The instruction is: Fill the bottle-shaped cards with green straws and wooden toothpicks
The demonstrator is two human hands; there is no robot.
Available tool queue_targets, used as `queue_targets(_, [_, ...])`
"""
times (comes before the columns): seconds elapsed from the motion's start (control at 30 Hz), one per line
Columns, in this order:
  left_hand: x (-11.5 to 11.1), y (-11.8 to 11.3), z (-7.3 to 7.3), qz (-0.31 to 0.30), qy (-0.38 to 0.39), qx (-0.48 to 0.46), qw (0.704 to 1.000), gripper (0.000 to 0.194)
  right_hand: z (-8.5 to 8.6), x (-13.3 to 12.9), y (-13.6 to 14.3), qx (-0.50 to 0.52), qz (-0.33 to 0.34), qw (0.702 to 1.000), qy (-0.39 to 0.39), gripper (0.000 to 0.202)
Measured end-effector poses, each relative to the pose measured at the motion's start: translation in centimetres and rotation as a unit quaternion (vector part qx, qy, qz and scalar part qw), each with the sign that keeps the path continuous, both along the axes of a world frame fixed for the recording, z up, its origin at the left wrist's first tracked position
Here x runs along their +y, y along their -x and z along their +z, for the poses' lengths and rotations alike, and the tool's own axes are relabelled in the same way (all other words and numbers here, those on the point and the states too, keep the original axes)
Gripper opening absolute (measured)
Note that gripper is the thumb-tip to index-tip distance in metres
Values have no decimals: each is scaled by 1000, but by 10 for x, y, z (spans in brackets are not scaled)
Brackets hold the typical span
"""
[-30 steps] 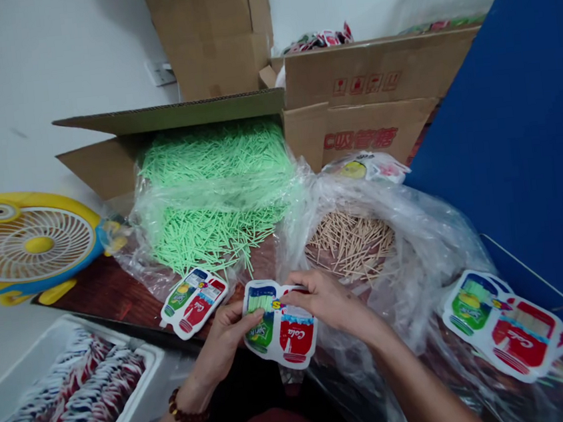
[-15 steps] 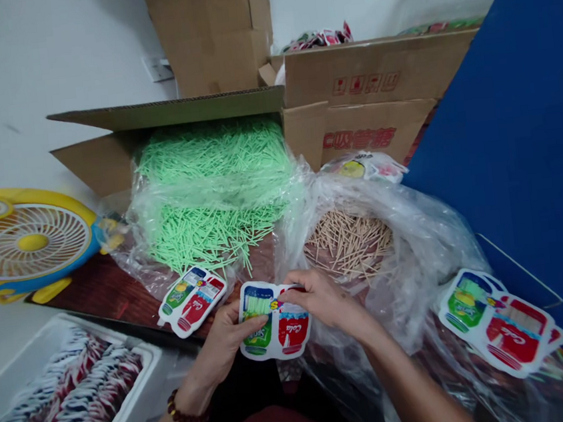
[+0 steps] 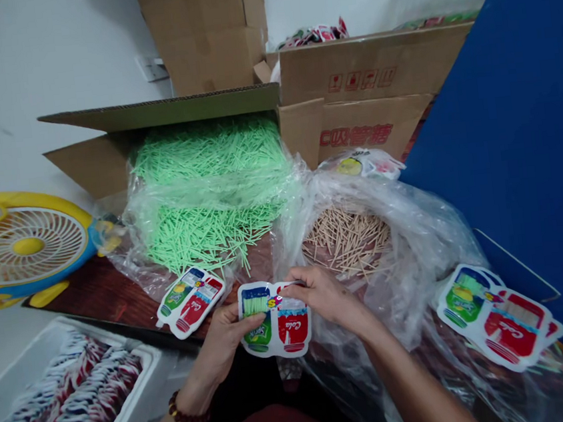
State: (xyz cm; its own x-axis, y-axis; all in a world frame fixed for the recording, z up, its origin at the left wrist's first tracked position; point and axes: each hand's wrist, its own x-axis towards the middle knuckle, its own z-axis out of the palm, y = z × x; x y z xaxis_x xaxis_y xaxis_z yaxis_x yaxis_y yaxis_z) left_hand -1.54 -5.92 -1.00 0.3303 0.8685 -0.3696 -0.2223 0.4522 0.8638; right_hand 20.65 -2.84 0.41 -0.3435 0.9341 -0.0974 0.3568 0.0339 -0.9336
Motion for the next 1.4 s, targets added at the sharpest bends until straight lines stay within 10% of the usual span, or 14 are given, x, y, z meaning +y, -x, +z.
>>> queue_targets(1.4, [-3,-20,0,-54,-123,97,986,15,-5,-26,14,7,-23,999,-28,25])
